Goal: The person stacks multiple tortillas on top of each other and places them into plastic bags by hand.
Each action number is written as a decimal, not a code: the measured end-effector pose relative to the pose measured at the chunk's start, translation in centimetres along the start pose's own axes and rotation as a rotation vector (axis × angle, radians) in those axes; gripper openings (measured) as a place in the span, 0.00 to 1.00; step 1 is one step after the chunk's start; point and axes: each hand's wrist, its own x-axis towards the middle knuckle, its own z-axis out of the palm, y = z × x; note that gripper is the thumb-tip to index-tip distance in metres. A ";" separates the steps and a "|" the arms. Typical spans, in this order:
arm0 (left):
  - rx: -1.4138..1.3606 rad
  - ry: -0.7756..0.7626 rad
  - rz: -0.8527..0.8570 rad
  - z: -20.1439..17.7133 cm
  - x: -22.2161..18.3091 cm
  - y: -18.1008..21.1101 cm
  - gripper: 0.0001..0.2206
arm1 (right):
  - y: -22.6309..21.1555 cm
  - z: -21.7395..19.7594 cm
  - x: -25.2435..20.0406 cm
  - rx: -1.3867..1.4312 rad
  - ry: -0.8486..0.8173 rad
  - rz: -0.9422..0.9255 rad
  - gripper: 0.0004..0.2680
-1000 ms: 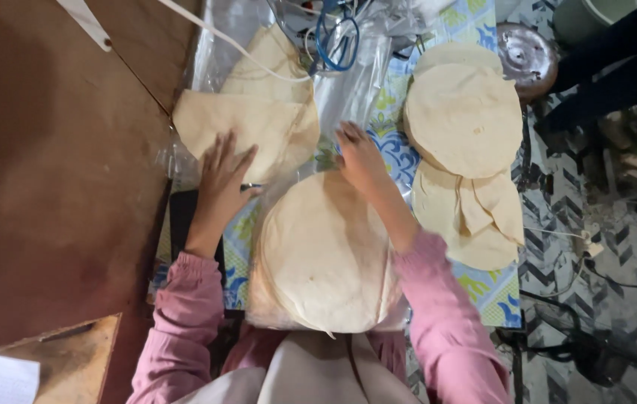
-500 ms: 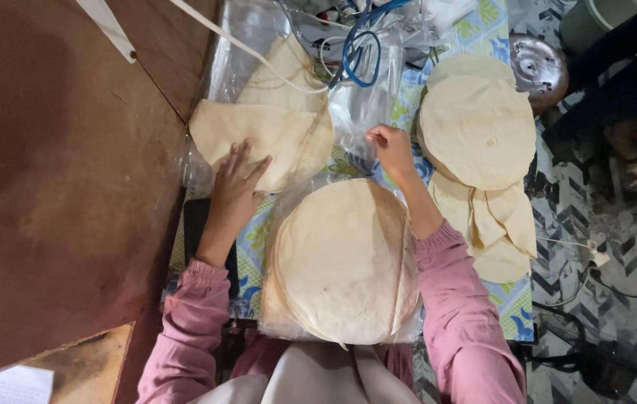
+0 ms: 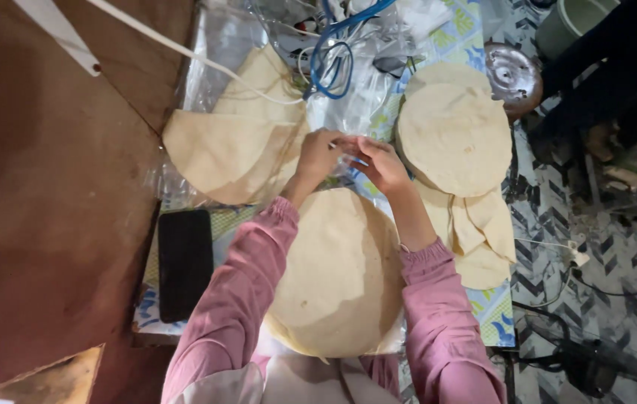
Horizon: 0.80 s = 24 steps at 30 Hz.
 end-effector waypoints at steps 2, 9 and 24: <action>-0.051 -0.008 -0.115 -0.6 0.6 0.5 0.08 | 0.1 -1.8 0.5 0.027 0.041 -0.017 0.08; 0.315 0.271 -0.181 -4.8 1.3 -1.8 0.02 | 0.9 -18.5 3.3 0.471 0.247 -0.251 0.06; 0.757 -0.280 -0.264 -4.4 2.4 -9.3 0.11 | -13.6 -11.4 -31.5 -0.449 0.884 -1.154 0.09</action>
